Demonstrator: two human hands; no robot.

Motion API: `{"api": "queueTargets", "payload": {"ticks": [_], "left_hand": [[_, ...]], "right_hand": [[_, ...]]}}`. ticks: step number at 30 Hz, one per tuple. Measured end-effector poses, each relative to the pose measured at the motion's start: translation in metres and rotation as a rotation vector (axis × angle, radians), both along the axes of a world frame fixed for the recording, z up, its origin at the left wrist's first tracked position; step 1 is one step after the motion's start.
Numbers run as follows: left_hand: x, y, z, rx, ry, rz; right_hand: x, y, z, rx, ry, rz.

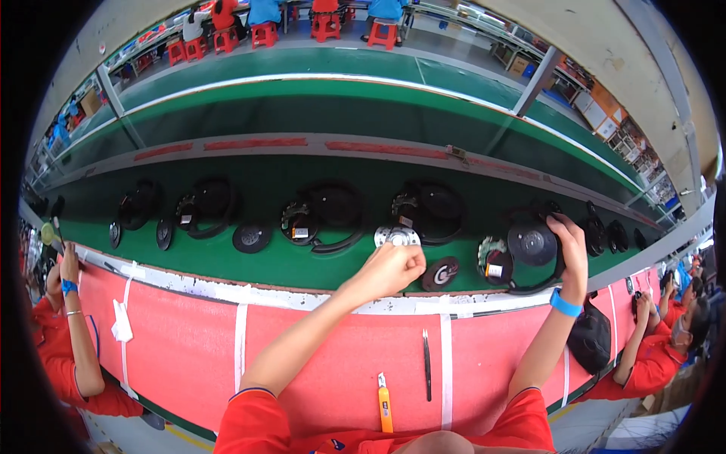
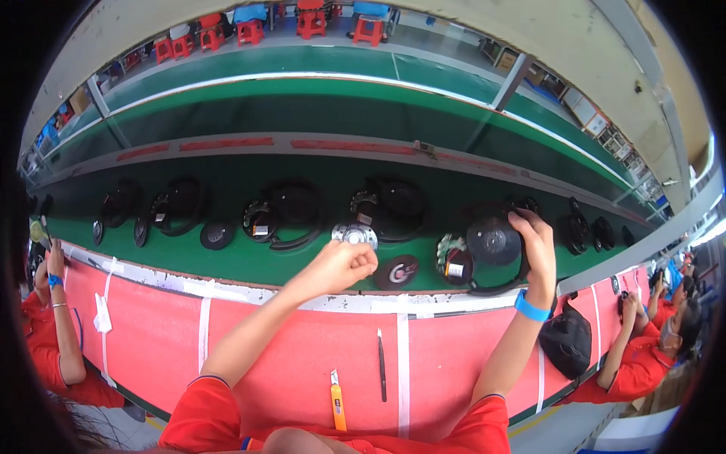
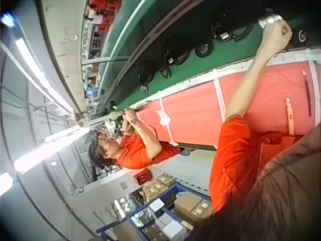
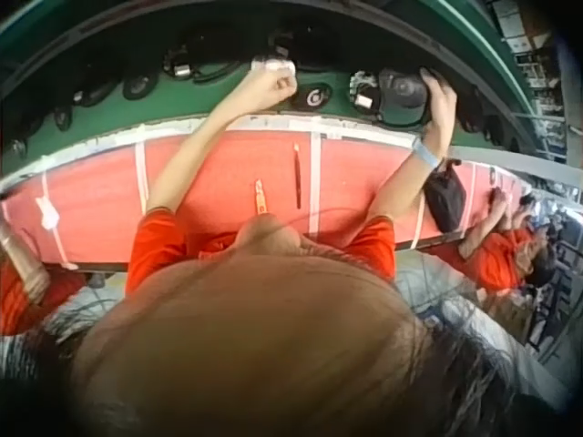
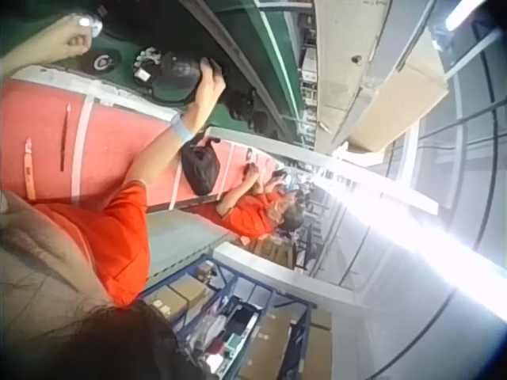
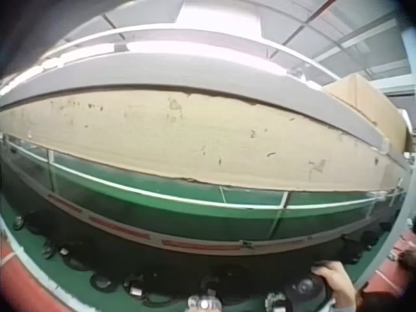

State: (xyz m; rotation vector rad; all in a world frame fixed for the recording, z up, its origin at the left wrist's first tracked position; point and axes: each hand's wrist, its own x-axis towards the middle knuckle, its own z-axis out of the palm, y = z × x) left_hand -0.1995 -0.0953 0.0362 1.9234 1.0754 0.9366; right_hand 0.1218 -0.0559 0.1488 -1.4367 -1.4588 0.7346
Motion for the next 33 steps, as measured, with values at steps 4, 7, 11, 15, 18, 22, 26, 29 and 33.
{"api": "queueTargets", "payload": {"ticks": [4,7,11,15,18,22,26,29,33], "left_hand": [[0.007,0.01,-0.011,0.394,0.192,0.304],[0.001,0.023,-0.019,0.513,0.426,0.444],[-0.023,0.023,-0.023,0.442,0.795,0.596],[-0.03,0.024,-0.016,0.463,0.979,0.713],[-0.037,0.032,-0.024,0.58,0.839,0.754],[-0.015,0.028,-0.024,0.534,0.456,0.51],[-0.006,0.017,-0.013,0.463,0.258,0.641],[0.0,0.004,-0.006,0.321,0.266,0.537],[0.01,0.009,-0.02,0.132,0.204,0.47]], "right_hand": [[0.075,0.06,-0.069,-0.024,0.331,-0.221],[0.125,0.09,-0.122,0.164,0.01,-0.583],[0.066,0.083,-0.136,0.429,-1.057,-0.64],[-0.029,0.062,-0.125,0.242,-0.347,0.03],[-0.058,0.06,-0.155,0.352,-0.586,0.079],[-0.054,0.065,-0.159,0.29,-0.616,0.147],[-0.075,0.05,-0.143,0.18,-0.301,0.114],[-0.083,0.045,-0.146,0.058,-0.267,0.077],[-0.037,0.081,-0.195,0.113,-0.447,0.048]]}}
